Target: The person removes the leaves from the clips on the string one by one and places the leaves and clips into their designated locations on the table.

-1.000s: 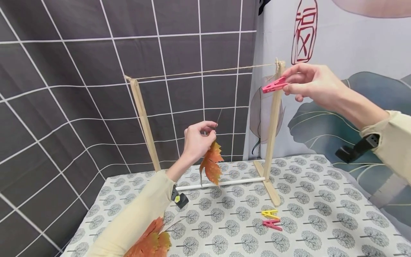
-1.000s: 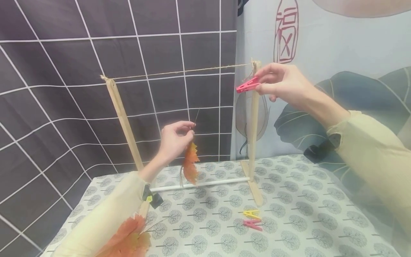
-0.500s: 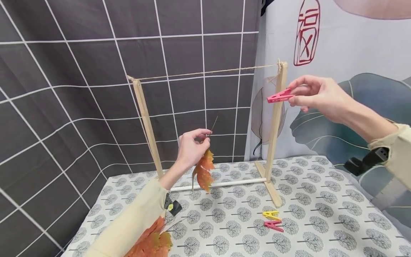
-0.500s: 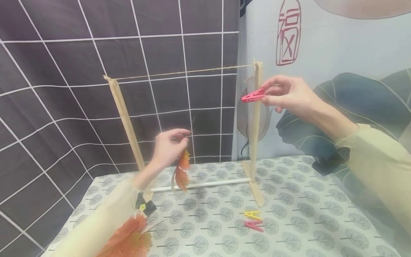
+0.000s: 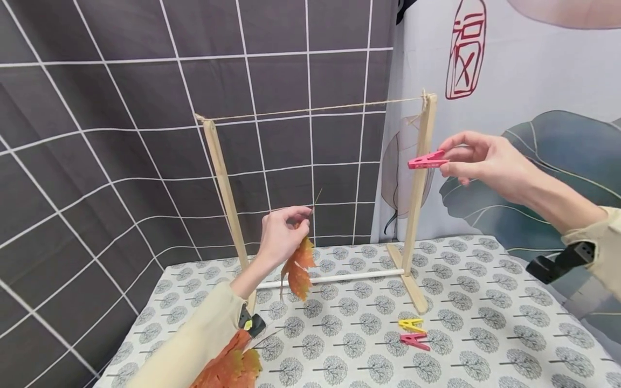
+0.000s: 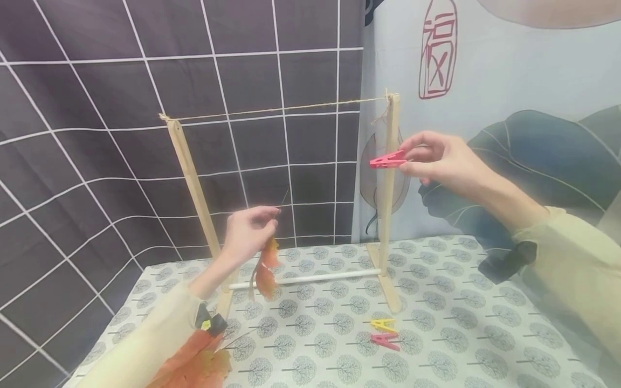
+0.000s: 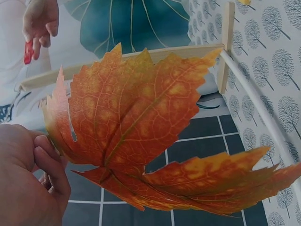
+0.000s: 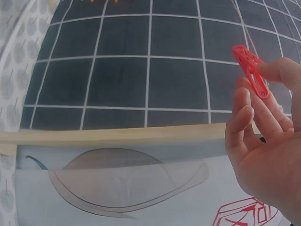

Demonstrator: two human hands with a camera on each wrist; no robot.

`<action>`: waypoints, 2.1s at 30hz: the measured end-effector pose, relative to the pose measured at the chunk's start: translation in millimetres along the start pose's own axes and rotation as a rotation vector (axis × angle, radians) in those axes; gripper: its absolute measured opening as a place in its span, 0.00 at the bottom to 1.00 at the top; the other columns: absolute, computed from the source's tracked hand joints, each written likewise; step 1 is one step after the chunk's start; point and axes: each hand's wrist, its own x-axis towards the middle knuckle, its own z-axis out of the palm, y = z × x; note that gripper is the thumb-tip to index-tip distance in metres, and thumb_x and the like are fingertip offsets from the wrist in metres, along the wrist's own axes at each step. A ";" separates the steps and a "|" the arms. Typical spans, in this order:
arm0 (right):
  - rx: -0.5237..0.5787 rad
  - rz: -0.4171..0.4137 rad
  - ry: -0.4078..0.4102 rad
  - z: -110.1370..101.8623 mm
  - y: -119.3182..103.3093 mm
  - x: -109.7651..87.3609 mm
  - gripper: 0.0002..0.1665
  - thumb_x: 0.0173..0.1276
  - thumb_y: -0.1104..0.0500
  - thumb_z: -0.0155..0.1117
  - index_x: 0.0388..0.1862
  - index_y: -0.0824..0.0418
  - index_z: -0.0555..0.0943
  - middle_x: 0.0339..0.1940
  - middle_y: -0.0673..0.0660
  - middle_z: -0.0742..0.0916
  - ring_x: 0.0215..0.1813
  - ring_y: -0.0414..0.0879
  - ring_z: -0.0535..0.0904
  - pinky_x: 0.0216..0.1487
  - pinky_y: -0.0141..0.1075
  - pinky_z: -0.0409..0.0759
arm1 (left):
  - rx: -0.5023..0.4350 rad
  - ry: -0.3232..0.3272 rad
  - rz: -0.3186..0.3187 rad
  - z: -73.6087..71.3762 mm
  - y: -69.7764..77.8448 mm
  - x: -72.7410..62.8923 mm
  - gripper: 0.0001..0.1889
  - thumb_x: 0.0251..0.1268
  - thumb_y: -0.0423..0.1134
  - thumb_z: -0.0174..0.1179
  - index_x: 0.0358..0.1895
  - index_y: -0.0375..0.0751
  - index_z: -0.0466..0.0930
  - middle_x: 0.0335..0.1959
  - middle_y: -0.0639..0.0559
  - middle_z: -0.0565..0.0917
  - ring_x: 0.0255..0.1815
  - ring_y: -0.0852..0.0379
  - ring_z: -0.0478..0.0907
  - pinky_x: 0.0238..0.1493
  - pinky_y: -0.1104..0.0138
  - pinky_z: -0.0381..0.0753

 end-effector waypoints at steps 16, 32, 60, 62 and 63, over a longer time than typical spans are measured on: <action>0.007 -0.031 0.005 8.2 18.9 -17.2 0.18 0.68 0.69 0.65 0.53 0.53 0.78 0.40 0.47 0.89 0.27 0.45 0.78 0.32 0.36 0.75 | 0.062 -0.021 0.016 -13.4 -9.3 -19.6 0.12 0.55 0.26 0.64 0.41 0.41 0.89 0.28 0.53 0.87 0.14 0.63 0.70 0.21 0.70 0.67; 0.030 -0.016 -0.006 17.1 40.2 -35.0 0.18 0.69 0.70 0.64 0.54 0.54 0.78 0.42 0.48 0.89 0.33 0.45 0.80 0.34 0.36 0.77 | 0.122 -0.028 0.087 -25.0 -23.5 -39.6 0.14 0.52 0.23 0.65 0.42 0.38 0.89 0.26 0.53 0.86 0.12 0.69 0.61 0.21 0.66 0.63; 0.123 0.002 -0.106 42.1 89.1 -68.3 0.18 0.71 0.70 0.61 0.56 0.55 0.77 0.43 0.53 0.88 0.30 0.48 0.80 0.31 0.39 0.75 | 0.260 -0.075 0.131 -49.9 -42.2 -67.6 0.16 0.49 0.21 0.64 0.40 0.39 0.90 0.23 0.57 0.81 0.14 0.71 0.61 0.17 0.70 0.64; 0.149 0.008 -0.114 44.8 92.8 -70.9 0.18 0.71 0.70 0.61 0.55 0.55 0.77 0.43 0.53 0.89 0.31 0.48 0.80 0.30 0.39 0.75 | 0.267 -0.080 0.123 -51.3 -43.5 -69.4 0.16 0.48 0.21 0.64 0.41 0.40 0.90 0.22 0.59 0.80 0.14 0.71 0.61 0.17 0.70 0.64; 0.157 0.009 -0.116 46.1 94.6 -72.3 0.18 0.71 0.71 0.60 0.55 0.56 0.77 0.44 0.53 0.89 0.31 0.47 0.80 0.29 0.39 0.75 | 0.271 -0.082 0.121 -52.1 -44.3 -70.4 0.17 0.48 0.21 0.64 0.41 0.40 0.90 0.22 0.59 0.80 0.14 0.70 0.61 0.17 0.70 0.64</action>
